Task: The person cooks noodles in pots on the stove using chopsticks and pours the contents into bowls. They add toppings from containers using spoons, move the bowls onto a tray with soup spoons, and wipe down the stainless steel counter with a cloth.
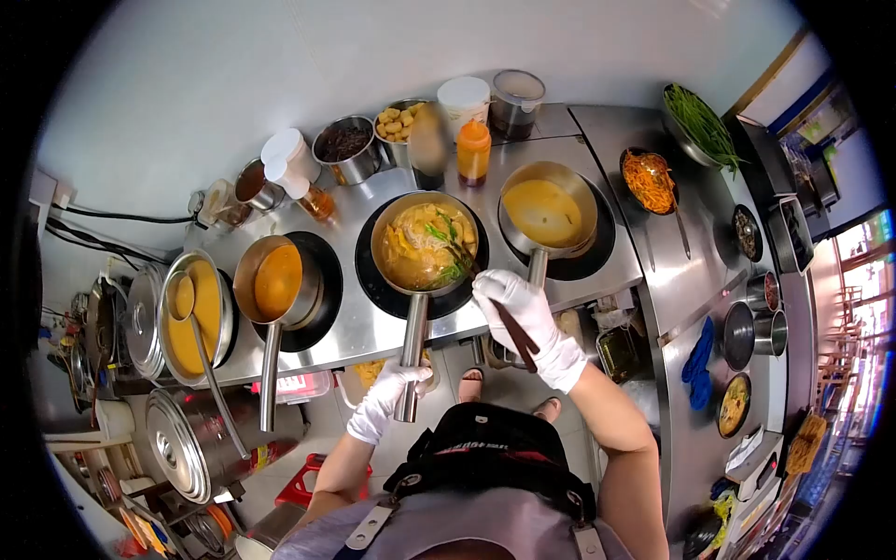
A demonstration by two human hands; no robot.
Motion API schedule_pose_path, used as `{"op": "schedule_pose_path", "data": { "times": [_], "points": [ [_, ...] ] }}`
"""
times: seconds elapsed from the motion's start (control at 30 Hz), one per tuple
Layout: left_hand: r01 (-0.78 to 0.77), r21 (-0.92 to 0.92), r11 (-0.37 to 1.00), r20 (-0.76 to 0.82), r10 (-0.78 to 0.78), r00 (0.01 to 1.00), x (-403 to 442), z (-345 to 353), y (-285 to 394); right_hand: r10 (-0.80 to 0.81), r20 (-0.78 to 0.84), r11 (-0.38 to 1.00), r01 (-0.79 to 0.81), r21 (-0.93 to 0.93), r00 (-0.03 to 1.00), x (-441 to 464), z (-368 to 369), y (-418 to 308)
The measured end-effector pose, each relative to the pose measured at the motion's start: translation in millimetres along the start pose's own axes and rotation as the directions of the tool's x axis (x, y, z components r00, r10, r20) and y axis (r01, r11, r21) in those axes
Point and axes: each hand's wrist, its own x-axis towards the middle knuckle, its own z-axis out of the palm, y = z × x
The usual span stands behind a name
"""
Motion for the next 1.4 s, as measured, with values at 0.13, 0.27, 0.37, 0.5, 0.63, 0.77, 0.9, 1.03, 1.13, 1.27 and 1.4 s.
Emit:
{"op": "schedule_pose_path", "data": {
  "times": [0.13, 0.27, 0.37, 0.5, 0.63, 0.77, 0.9, 1.03, 1.13, 1.27, 1.4],
  "points": [
    [0.007, 0.046, 0.999, 0.028, -0.009, 1.000, -9.8, 5.5, 7.4, -0.040, -0.145, 0.999, 0.043, 0.014, 0.989, -21.3, 5.4, 10.3],
    [-0.004, 0.124, 0.992, 0.049, -0.002, 0.999, -29.1, 18.7, 23.2, -0.129, -0.213, 0.991, 0.116, -0.071, 0.969, -37.1, 2.7, 10.9],
    [-0.034, 0.179, 0.983, 0.040, 0.028, 0.999, -45.1, 33.9, 36.3, -0.014, -0.357, 0.999, 0.025, 0.025, 0.934, -44.4, -9.5, 10.7],
    [-0.025, 0.239, 0.971, 0.044, 0.015, 0.999, -65.6, 53.8, 53.7, 0.580, -0.439, 0.666, -0.089, 0.741, 0.686, -43.3, -34.7, 6.5],
    [0.001, 0.352, 0.936, 0.098, -0.038, 0.994, -81.5, 74.6, 71.5, 0.735, -0.405, 0.451, 0.053, 0.891, 0.544, -59.0, -48.3, 40.8],
    [0.008, 0.420, 0.907, 0.120, -0.065, 0.991, -88.5, 102.6, 77.2, 0.816, -0.293, 0.271, 0.118, 0.955, 0.498, -83.9, -69.1, 54.3],
    [0.008, 0.400, 0.916, 0.203, -0.098, 0.974, -88.1, 134.9, 74.6, 0.868, -0.261, 0.204, 0.176, 0.963, 0.423, -118.7, -109.3, 61.5],
    [-0.011, 0.457, 0.890, 0.243, -0.113, 0.963, -83.6, 182.0, 66.2, 0.898, -0.276, 0.164, 0.320, 0.933, 0.344, -169.1, -155.7, 79.2],
    [-0.041, 0.468, 0.883, 0.338, -0.136, 0.931, -72.9, 223.3, 49.1, 0.863, -0.346, 0.171, 0.431, 0.886, 0.368, -224.1, -188.4, 96.1],
    [-0.032, 0.556, 0.831, 0.375, -0.217, 0.901, -58.6, 284.5, 28.0, 0.929, -0.328, 0.207, 0.494, 0.845, 0.171, -285.8, -238.1, 97.1],
    [-0.015, 0.599, 0.801, 0.449, -0.320, 0.834, -33.9, 347.8, -0.2, 0.894, -0.422, 0.277, 0.553, 0.785, 0.151, -351.4, -291.9, 105.9]
  ]
}}
